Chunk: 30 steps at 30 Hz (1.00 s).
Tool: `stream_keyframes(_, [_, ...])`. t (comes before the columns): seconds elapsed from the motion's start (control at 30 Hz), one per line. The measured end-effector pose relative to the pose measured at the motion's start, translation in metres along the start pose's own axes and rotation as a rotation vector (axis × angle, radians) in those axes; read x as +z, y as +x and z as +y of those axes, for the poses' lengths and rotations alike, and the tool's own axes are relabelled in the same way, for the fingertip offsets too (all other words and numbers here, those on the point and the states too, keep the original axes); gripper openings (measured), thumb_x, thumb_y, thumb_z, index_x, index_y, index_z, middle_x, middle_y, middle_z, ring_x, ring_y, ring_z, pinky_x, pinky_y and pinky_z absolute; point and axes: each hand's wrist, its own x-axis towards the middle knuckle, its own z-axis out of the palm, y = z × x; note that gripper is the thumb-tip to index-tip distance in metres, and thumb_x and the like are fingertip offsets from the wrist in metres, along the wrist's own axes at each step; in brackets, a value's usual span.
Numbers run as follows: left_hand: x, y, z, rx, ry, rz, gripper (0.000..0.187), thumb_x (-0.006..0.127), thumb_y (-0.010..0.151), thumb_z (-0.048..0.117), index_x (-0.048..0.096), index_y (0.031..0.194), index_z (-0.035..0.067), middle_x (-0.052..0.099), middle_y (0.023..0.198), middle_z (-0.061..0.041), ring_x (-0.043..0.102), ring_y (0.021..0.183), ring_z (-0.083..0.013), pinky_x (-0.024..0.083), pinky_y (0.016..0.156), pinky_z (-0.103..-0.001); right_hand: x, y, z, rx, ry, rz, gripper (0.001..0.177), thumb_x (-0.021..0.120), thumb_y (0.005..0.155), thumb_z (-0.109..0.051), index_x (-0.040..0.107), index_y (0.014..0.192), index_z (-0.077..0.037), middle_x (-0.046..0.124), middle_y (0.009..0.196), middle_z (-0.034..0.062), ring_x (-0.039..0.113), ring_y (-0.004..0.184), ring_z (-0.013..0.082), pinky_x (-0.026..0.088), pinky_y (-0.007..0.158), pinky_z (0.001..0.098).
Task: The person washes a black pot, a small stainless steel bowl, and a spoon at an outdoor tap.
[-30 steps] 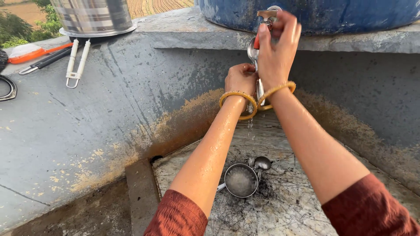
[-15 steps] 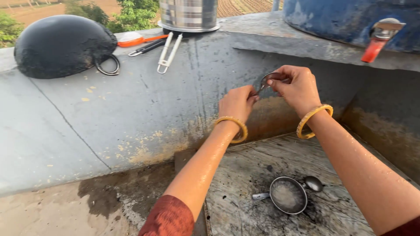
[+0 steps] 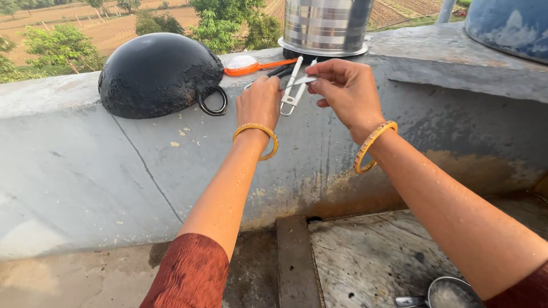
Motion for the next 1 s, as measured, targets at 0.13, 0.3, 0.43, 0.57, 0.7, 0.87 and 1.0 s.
stream_keyframes(0.13, [0.022, 0.030, -0.032, -0.007, -0.055, 0.010, 0.015, 0.072, 0.090, 0.025, 0.069, 0.094, 0.011, 0.071, 0.097, -0.009, 0.069, 0.088, -0.0372, 0.053, 0.074, -0.051, 0.024, 0.040, 0.013, -0.195, 0.041, -0.036, 0.024, 0.074, 0.093, -0.008, 0.073, 0.116, -0.001, 0.077, 0.100, 0.0027, 0.068, 0.086, 0.0045, 0.056, 0.070, 0.0209])
stream_keyframes(0.3, [0.021, 0.028, -0.025, 0.153, -0.202, 0.176, 0.015, 0.070, 0.092, 0.019, 0.066, 0.102, 0.009, 0.072, 0.093, -0.009, 0.069, 0.078, -0.0360, 0.052, 0.063, -0.050, 0.024, 0.070, 0.006, -0.363, 0.003, 0.063, 0.022, 0.079, 0.099, -0.019, 0.073, 0.108, 0.001, 0.076, 0.091, 0.0015, 0.068, 0.079, 0.0025, 0.057, 0.070, 0.0201])
stream_keyframes(0.43, [0.009, 0.038, -0.023, 0.185, -0.287, 0.152, 0.012, 0.069, 0.094, 0.017, 0.062, 0.098, 0.008, 0.068, 0.083, -0.008, 0.069, 0.073, -0.0334, 0.051, 0.060, -0.049, 0.018, 0.083, -0.002, -0.451, -0.151, 0.127, 0.020, 0.079, 0.102, -0.020, 0.074, 0.105, -0.001, 0.075, 0.089, 0.0019, 0.069, 0.078, 0.0031, 0.059, 0.069, 0.0205])
stream_keyframes(0.57, [0.014, 0.063, -0.046, 0.139, -0.243, 0.302, 0.012, 0.072, 0.095, 0.014, 0.061, 0.096, 0.008, 0.066, 0.090, -0.010, 0.069, 0.073, -0.0340, 0.051, 0.060, -0.047, 0.036, 0.096, 0.010, -0.744, -0.201, 0.158, 0.014, 0.079, 0.109, -0.015, 0.076, 0.111, -0.002, 0.078, 0.098, 0.0043, 0.073, 0.086, 0.0067, 0.062, 0.079, 0.0224])
stream_keyframes(0.7, [0.039, 0.074, -0.086, -0.089, -0.275, 0.115, 0.008, 0.070, 0.092, 0.009, 0.073, 0.098, 0.012, 0.075, 0.094, -0.013, 0.072, 0.090, -0.0360, 0.055, 0.077, -0.048, 0.059, 0.101, 0.041, -0.648, -0.269, 0.144, 0.015, 0.080, 0.099, -0.013, 0.075, 0.109, -0.003, 0.080, 0.096, 0.0029, 0.076, 0.086, 0.0066, 0.064, 0.079, 0.0229])
stream_keyframes(0.87, [0.053, 0.071, -0.100, -0.163, -0.349, -0.111, 0.034, 0.058, 0.086, 0.001, 0.078, 0.107, 0.018, 0.076, 0.104, -0.015, 0.072, 0.100, -0.0332, 0.055, 0.088, -0.044, 0.072, 0.103, 0.060, -0.356, -0.637, 0.098, 0.025, 0.079, 0.090, -0.025, 0.076, 0.110, -0.010, 0.078, 0.092, 0.0071, 0.074, 0.085, 0.0192, 0.056, 0.078, 0.0388])
stream_keyframes(1.0, [0.062, 0.074, -0.103, -0.112, -0.318, -0.183, 0.039, 0.055, 0.086, 0.003, 0.079, 0.111, 0.019, 0.075, 0.105, -0.015, 0.072, 0.099, -0.0342, 0.055, 0.089, -0.045, 0.075, 0.102, 0.066, -0.244, -0.901, -0.006, 0.026, 0.071, 0.090, -0.028, 0.076, 0.114, -0.018, 0.071, 0.102, 0.0099, 0.065, 0.102, 0.0309, 0.045, 0.091, 0.0532])
